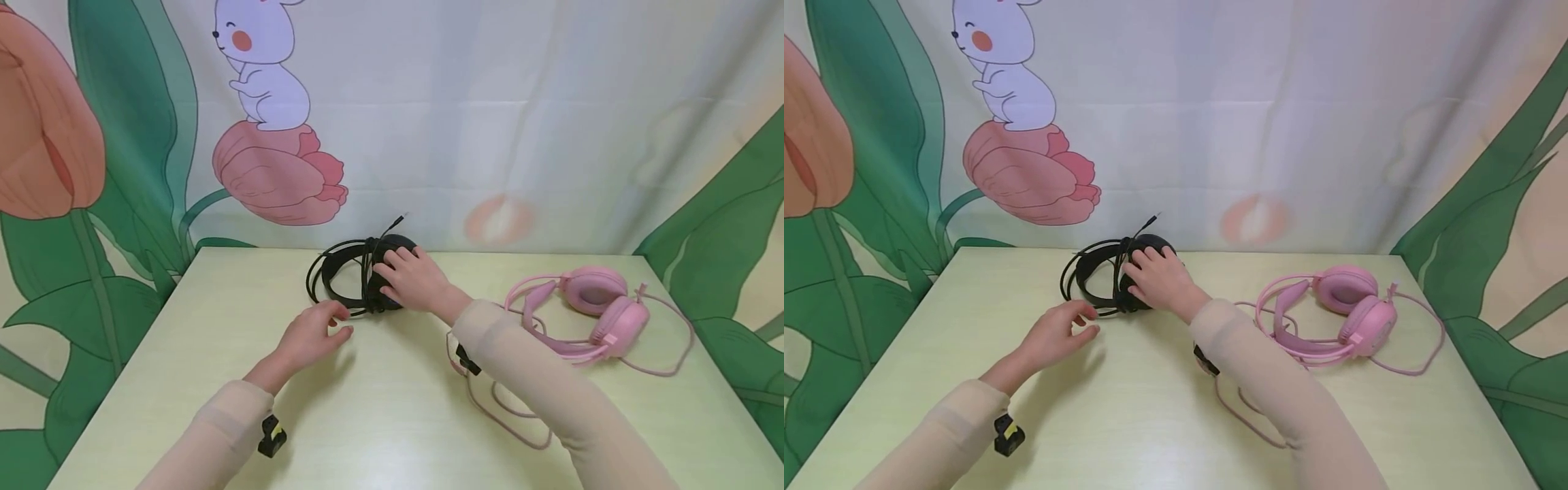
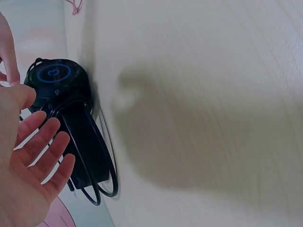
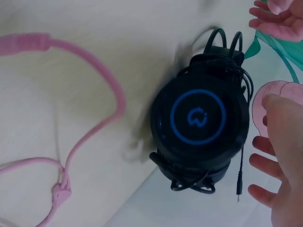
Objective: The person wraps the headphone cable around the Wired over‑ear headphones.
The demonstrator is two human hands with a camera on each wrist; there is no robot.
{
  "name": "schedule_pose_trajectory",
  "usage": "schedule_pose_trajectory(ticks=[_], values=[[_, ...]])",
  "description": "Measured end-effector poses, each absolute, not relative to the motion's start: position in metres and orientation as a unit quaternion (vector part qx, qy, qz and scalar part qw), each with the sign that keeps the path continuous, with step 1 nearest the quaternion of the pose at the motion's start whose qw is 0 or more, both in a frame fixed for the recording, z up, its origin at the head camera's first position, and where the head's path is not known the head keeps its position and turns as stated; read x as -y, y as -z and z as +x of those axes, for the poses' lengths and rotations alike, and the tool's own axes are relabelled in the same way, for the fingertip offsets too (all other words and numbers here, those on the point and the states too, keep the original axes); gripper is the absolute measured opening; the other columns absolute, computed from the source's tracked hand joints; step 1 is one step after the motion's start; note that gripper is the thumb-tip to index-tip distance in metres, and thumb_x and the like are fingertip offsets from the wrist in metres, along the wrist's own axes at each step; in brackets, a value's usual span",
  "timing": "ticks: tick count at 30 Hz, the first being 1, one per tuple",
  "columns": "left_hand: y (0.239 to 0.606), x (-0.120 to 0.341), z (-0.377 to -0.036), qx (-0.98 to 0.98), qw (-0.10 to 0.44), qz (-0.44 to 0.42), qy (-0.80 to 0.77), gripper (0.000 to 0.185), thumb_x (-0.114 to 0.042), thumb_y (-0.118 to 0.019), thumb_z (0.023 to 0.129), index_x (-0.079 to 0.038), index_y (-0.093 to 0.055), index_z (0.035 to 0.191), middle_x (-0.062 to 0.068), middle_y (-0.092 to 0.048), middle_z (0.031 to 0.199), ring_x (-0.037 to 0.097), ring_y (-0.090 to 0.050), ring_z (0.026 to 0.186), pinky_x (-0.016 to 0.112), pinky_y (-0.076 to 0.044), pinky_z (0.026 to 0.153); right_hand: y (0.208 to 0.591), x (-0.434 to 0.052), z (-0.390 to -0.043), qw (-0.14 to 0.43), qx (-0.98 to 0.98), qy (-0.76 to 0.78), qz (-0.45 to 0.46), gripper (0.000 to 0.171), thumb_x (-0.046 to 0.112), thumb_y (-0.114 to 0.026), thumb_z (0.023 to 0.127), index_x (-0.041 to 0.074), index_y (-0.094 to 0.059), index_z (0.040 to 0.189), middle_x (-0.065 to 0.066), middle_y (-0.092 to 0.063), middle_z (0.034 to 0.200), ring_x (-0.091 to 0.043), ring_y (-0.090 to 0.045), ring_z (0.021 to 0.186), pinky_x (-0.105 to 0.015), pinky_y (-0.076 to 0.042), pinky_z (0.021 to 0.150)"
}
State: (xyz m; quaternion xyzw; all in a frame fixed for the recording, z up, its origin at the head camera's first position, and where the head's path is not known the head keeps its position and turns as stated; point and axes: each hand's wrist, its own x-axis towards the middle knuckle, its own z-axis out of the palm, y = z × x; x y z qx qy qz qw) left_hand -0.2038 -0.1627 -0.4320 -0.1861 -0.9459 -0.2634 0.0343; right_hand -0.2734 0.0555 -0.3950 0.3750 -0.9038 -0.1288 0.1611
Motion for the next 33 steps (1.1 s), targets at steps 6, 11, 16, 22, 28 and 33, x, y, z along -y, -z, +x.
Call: schedule_pose_trajectory(ticks=[6,11,16,22,28,33], values=[[0.431,0.158,-0.201,0.949,0.043,-0.197,0.243,0.023,-0.028,-0.062,0.083,-0.013,-0.06,0.101,0.0,-0.061,0.099,0.021,-0.059,0.091,0.036,-0.048,0.074,0.387,-0.071,-0.266,0.166,0.901,0.105,0.386,0.041,0.041,-0.049,0.092,0.02,-0.051,0.126,-0.001,-0.05,0.115,-0.021,-0.048,0.102,-0.038,-0.042,0.085],[0.431,0.154,-0.197,0.948,0.051,-0.217,0.227,0.027,-0.03,-0.061,0.083,-0.013,-0.06,0.103,0.002,-0.059,0.102,0.02,-0.057,0.096,0.039,-0.048,0.077,0.383,-0.088,-0.263,0.174,0.899,0.084,0.393,0.04,0.039,-0.052,0.091,0.02,-0.051,0.126,-0.001,-0.05,0.117,-0.022,-0.049,0.104,-0.039,-0.043,0.085],[0.43,0.151,-0.192,0.944,0.064,-0.245,0.212,0.031,-0.03,-0.062,0.083,-0.012,-0.058,0.108,0.003,-0.058,0.11,0.024,-0.056,0.105,0.042,-0.047,0.085,0.383,-0.108,-0.258,0.19,0.895,0.065,0.399,0.039,0.035,-0.055,0.089,0.019,-0.053,0.125,-0.003,-0.052,0.121,-0.024,-0.051,0.109,-0.041,-0.043,0.086],[0.43,0.148,-0.189,0.939,0.076,-0.262,0.21,0.04,-0.029,-0.064,0.082,-0.01,-0.056,0.115,0.006,-0.056,0.119,0.027,-0.053,0.112,0.044,-0.044,0.091,0.388,-0.132,-0.254,0.188,0.899,0.049,0.392,0.038,0.033,-0.055,0.089,0.019,-0.053,0.125,-0.004,-0.052,0.124,-0.025,-0.05,0.113,-0.043,-0.042,0.088],[0.433,0.145,-0.188,0.932,0.088,-0.284,0.209,0.046,-0.028,-0.066,0.08,-0.011,-0.053,0.121,0.005,-0.056,0.121,0.027,-0.052,0.113,0.043,-0.044,0.093,0.396,-0.156,-0.248,0.179,0.908,0.04,0.377,0.04,0.033,-0.056,0.088,0.018,-0.053,0.125,-0.006,-0.052,0.124,-0.027,-0.049,0.113,-0.045,-0.042,0.09],[0.433,0.139,-0.185,0.926,0.093,-0.302,0.208,0.045,-0.026,-0.067,0.08,-0.012,-0.054,0.12,0.005,-0.056,0.121,0.025,-0.053,0.113,0.042,-0.043,0.094,0.399,-0.177,-0.242,0.173,0.919,0.03,0.354,0.041,0.033,-0.056,0.089,0.016,-0.052,0.125,-0.008,-0.051,0.125,-0.029,-0.048,0.115,-0.046,-0.041,0.089]])
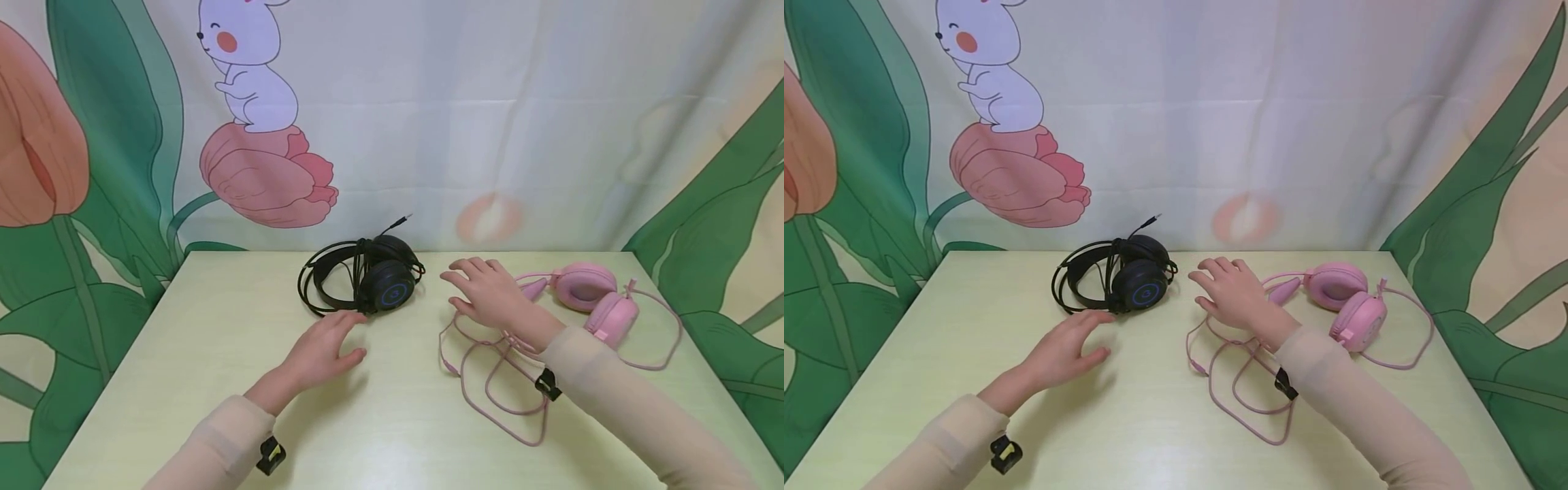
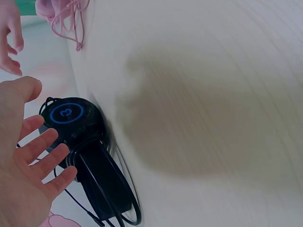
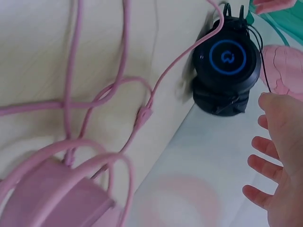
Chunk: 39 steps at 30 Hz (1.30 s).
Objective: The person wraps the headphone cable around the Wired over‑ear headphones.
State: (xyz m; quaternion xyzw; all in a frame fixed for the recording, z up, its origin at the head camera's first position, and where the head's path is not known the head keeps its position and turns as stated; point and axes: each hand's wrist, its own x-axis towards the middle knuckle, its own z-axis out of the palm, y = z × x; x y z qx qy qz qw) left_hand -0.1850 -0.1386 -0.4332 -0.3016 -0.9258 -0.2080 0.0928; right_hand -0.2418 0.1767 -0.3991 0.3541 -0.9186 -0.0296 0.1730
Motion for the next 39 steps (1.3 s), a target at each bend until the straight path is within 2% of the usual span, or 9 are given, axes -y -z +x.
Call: schedule_pose_trajectory(ticks=[10,15,20,26,35,39], values=[[0.43,0.13,-0.18,0.918,0.104,-0.32,0.211,0.045,-0.024,-0.068,0.079,-0.008,-0.055,0.118,0.005,-0.057,0.118,0.024,-0.052,0.114,0.041,-0.044,0.094,0.404,-0.228,-0.226,0.152,0.939,0.018,0.308,0.04,0.032,-0.056,0.087,0.014,-0.054,0.123,-0.009,-0.052,0.122,-0.03,-0.047,0.114,-0.049,-0.039,0.091],[0.432,0.128,-0.179,0.916,0.11,-0.324,0.21,0.044,-0.025,-0.068,0.079,-0.01,-0.055,0.118,0.002,-0.057,0.116,0.023,-0.052,0.113,0.04,-0.044,0.094,0.41,-0.258,-0.219,0.162,0.941,0.011,0.298,0.035,0.027,-0.057,0.084,0.011,-0.059,0.116,-0.012,-0.056,0.117,-0.033,-0.049,0.111,-0.052,-0.038,0.093],[0.435,0.126,-0.178,0.918,0.104,-0.322,0.204,0.043,-0.026,-0.068,0.079,-0.011,-0.055,0.117,0.002,-0.058,0.115,0.023,-0.055,0.108,0.041,-0.046,0.09,0.42,-0.284,-0.212,0.164,0.942,0.009,0.292,0.035,0.029,-0.062,0.082,0.009,-0.062,0.111,-0.013,-0.057,0.113,-0.035,-0.049,0.112,-0.054,-0.035,0.097],[0.435,0.123,-0.175,0.914,0.115,-0.327,0.212,0.04,-0.022,-0.07,0.075,-0.008,-0.057,0.11,0.004,-0.061,0.108,0.024,-0.06,0.098,0.039,-0.049,0.081,0.437,-0.31,-0.203,0.177,0.937,0.022,0.3,0.033,0.03,-0.063,0.081,0.009,-0.063,0.106,-0.012,-0.058,0.109,-0.032,-0.05,0.108,-0.052,-0.038,0.09],[0.431,0.125,-0.166,0.919,0.103,-0.322,0.204,0.035,-0.023,-0.07,0.077,-0.01,-0.059,0.109,0.001,-0.061,0.106,0.021,-0.06,0.1,0.036,-0.049,0.08,0.454,-0.324,-0.189,0.194,0.925,-0.028,0.324,0.029,0.025,-0.067,0.077,0.008,-0.065,0.101,-0.009,-0.06,0.099,-0.029,-0.055,0.097,-0.049,-0.044,0.085],[0.432,0.126,-0.165,0.92,0.097,-0.315,0.211,0.036,-0.022,-0.068,0.078,-0.011,-0.058,0.111,0.001,-0.061,0.107,0.02,-0.06,0.102,0.036,-0.049,0.082,0.459,-0.321,-0.185,0.189,0.923,-0.03,0.335,0.033,0.027,-0.07,0.075,0.007,-0.064,0.101,-0.005,-0.06,0.089,-0.023,-0.057,0.085,-0.043,-0.047,0.078]])
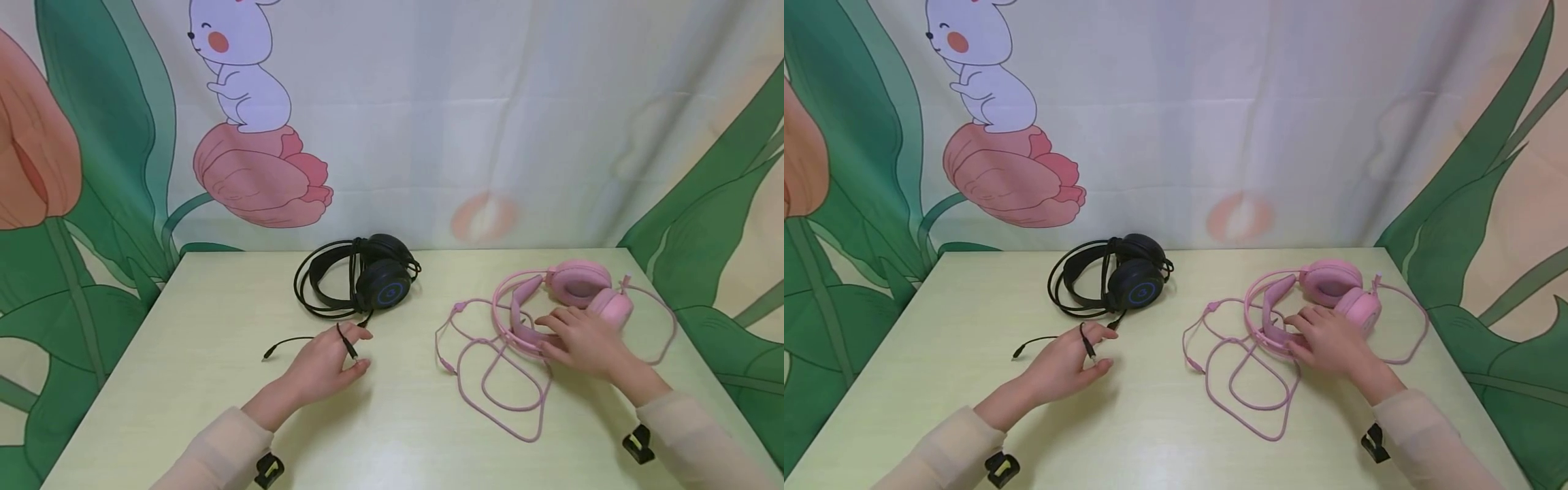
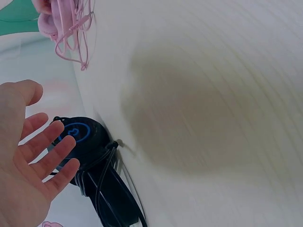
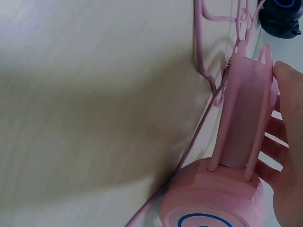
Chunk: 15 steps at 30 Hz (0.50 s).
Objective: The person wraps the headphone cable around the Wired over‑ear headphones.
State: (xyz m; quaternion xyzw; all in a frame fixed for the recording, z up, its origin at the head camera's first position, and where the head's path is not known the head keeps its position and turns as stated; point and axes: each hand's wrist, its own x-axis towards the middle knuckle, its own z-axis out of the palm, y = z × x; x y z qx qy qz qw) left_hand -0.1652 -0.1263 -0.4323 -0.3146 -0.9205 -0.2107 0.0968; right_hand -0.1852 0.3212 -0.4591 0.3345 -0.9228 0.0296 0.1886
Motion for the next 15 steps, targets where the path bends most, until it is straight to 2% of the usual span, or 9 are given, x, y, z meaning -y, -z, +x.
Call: schedule_pose_trajectory(ticks=[8,15], values=[[0.43,0.135,-0.163,0.932,0.082,-0.27,0.227,0.038,-0.023,-0.067,0.08,-0.013,-0.057,0.115,0.002,-0.059,0.114,0.021,-0.057,0.108,0.038,-0.049,0.085,0.47,-0.314,-0.179,0.096,0.95,-0.036,0.295,0.036,0.037,-0.07,0.076,0.011,-0.059,0.098,0.007,-0.053,0.074,-0.009,-0.05,0.066,-0.029,-0.045,0.06],[0.424,0.145,-0.163,0.935,0.093,-0.244,0.241,0.042,-0.024,-0.066,0.082,-0.012,-0.053,0.12,0.007,-0.056,0.118,0.026,-0.058,0.105,0.041,-0.05,0.079,0.472,-0.31,-0.175,0.063,0.959,-0.046,0.272,0.034,0.031,-0.07,0.077,0.011,-0.053,0.099,0.01,-0.046,0.068,-0.005,-0.043,0.059,-0.024,-0.039,0.053]])
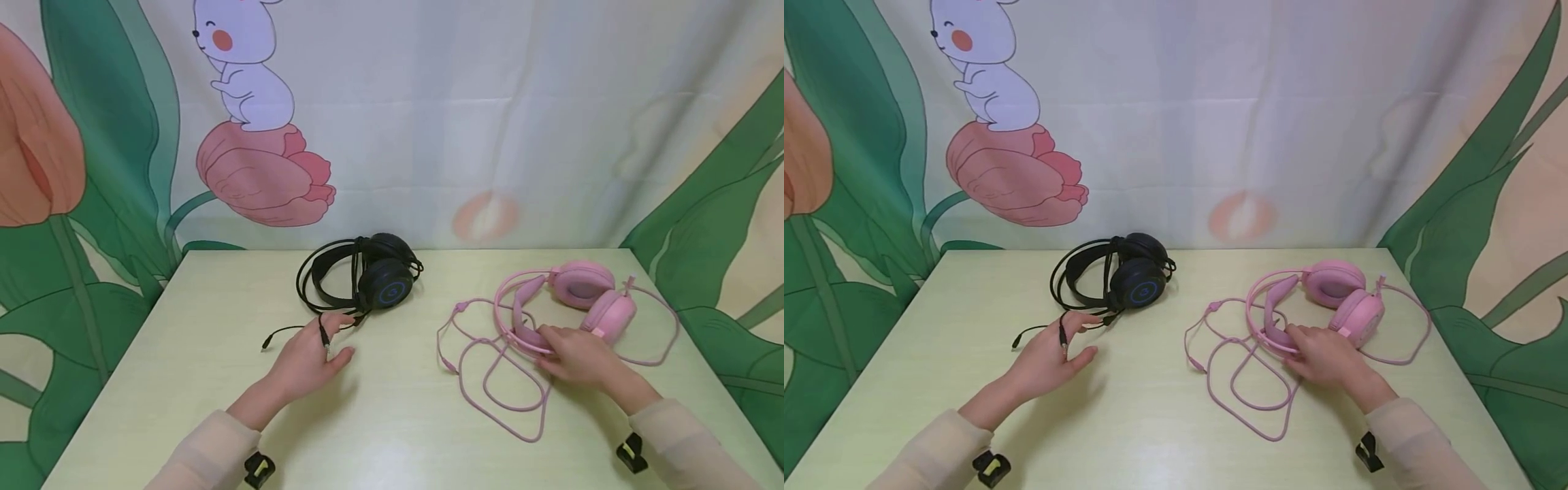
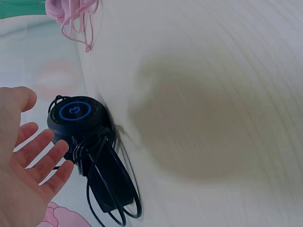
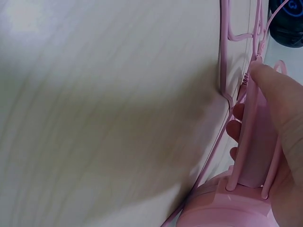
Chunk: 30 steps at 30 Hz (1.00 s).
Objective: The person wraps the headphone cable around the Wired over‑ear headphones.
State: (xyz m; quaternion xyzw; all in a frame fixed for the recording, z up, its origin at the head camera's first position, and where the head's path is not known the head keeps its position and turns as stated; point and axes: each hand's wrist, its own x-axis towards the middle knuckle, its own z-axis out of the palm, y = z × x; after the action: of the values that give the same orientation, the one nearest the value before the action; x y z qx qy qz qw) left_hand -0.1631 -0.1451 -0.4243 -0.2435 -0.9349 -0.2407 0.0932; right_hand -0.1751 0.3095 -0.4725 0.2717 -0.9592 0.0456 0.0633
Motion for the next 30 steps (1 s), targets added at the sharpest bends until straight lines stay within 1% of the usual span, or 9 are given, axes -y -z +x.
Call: schedule_pose_trajectory(ticks=[7,12,15,19,21,24,26,27,30], values=[[0.418,0.15,-0.163,0.93,0.121,-0.252,0.237,0.039,-0.024,-0.062,0.084,-0.012,-0.051,0.12,0.006,-0.054,0.116,0.025,-0.059,0.099,0.04,-0.05,0.074,0.47,-0.309,-0.174,0.052,0.963,-0.045,0.259,0.032,0.029,-0.071,0.077,0.013,-0.05,0.095,0.01,-0.043,0.066,-0.006,-0.04,0.057,-0.023,-0.036,0.05],[0.419,0.152,-0.162,0.925,0.15,-0.262,0.229,0.04,-0.021,-0.064,0.083,-0.011,-0.049,0.118,0.006,-0.055,0.113,0.024,-0.059,0.094,0.037,-0.05,0.07,0.472,-0.309,-0.175,0.046,0.964,-0.037,0.259,0.034,0.031,-0.071,0.077,0.013,-0.049,0.097,0.01,-0.043,0.066,-0.005,-0.04,0.055,-0.021,-0.035,0.048],[0.42,0.154,-0.162,0.921,0.173,-0.269,0.221,0.041,-0.02,-0.066,0.081,-0.009,-0.049,0.117,0.007,-0.056,0.109,0.025,-0.06,0.091,0.038,-0.05,0.068,0.475,-0.309,-0.176,0.052,0.962,-0.026,0.266,0.031,0.03,-0.069,0.079,0.015,-0.049,0.096,0.011,-0.042,0.065,-0.004,-0.039,0.053,-0.02,-0.034,0.046],[0.417,0.157,-0.162,0.926,0.171,-0.249,0.226,0.039,-0.021,-0.065,0.081,-0.011,-0.051,0.117,0.006,-0.057,0.108,0.026,-0.061,0.09,0.04,-0.05,0.066,0.479,-0.306,-0.179,0.072,0.957,-0.013,0.282,0.024,0.029,-0.067,0.081,0.019,-0.05,0.092,0.012,-0.041,0.063,-0.004,-0.036,0.049,-0.018,-0.03,0.042],[0.414,0.157,-0.162,0.932,0.159,-0.232,0.229,0.039,-0.022,-0.064,0.082,-0.011,-0.051,0.117,0.005,-0.056,0.11,0.027,-0.062,0.082,0.042,-0.048,0.066,0.479,-0.302,-0.181,0.079,0.954,-0.012,0.288,0.022,0.029,-0.067,0.081,0.02,-0.049,0.09,0.013,-0.039,0.062,-0.004,-0.034,0.048,-0.017,-0.028,0.041],[0.411,0.158,-0.162,0.937,0.146,-0.222,0.227,0.039,-0.023,-0.063,0.083,-0.012,-0.05,0.118,0.004,-0.054,0.113,0.026,-0.061,0.077,0.045,-0.047,0.067,0.476,-0.297,-0.182,0.096,0.949,-0.009,0.301,0.021,0.028,-0.066,0.082,0.02,-0.048,0.09,0.012,-0.038,0.061,-0.004,-0.032,0.046,-0.017,-0.027,0.04],[0.409,0.158,-0.162,0.937,0.147,-0.22,0.227,0.039,-0.023,-0.062,0.084,-0.012,-0.049,0.119,0.003,-0.054,0.114,0.025,-0.061,0.078,0.048,-0.047,0.07,0.473,-0.294,-0.183,0.119,0.941,-0.008,0.317,0.022,0.027,-0.066,0.081,0.019,-0.047,0.089,0.012,-0.037,0.06,-0.004,-0.031,0.046,-0.017,-0.026,0.04],[0.408,0.159,-0.162,0.936,0.151,-0.22,0.229,0.039,-0.023,-0.062,0.084,-0.012,-0.05,0.119,0.004,-0.054,0.114,0.024,-0.061,0.084,0.048,-0.047,0.071,0.471,-0.293,-0.184,0.132,0.937,-0.009,0.324,0.023,0.026,-0.066,0.081,0.019,-0.046,0.088,0.012,-0.036,0.06,-0.003,-0.03,0.046,-0.016,-0.026,0.04],[0.406,0.16,-0.163,0.932,0.166,-0.223,0.232,0.039,-0.022,-0.063,0.083,-0.011,-0.051,0.118,0.005,-0.056,0.112,0.022,-0.059,0.094,0.046,-0.049,0.072,0.466,-0.289,-0.186,0.168,0.924,-0.012,0.344,0.024,0.024,-0.068,0.079,0.018,-0.045,0.085,0.011,-0.036,0.061,-0.003,-0.029,0.046,-0.016,-0.024,0.04]])
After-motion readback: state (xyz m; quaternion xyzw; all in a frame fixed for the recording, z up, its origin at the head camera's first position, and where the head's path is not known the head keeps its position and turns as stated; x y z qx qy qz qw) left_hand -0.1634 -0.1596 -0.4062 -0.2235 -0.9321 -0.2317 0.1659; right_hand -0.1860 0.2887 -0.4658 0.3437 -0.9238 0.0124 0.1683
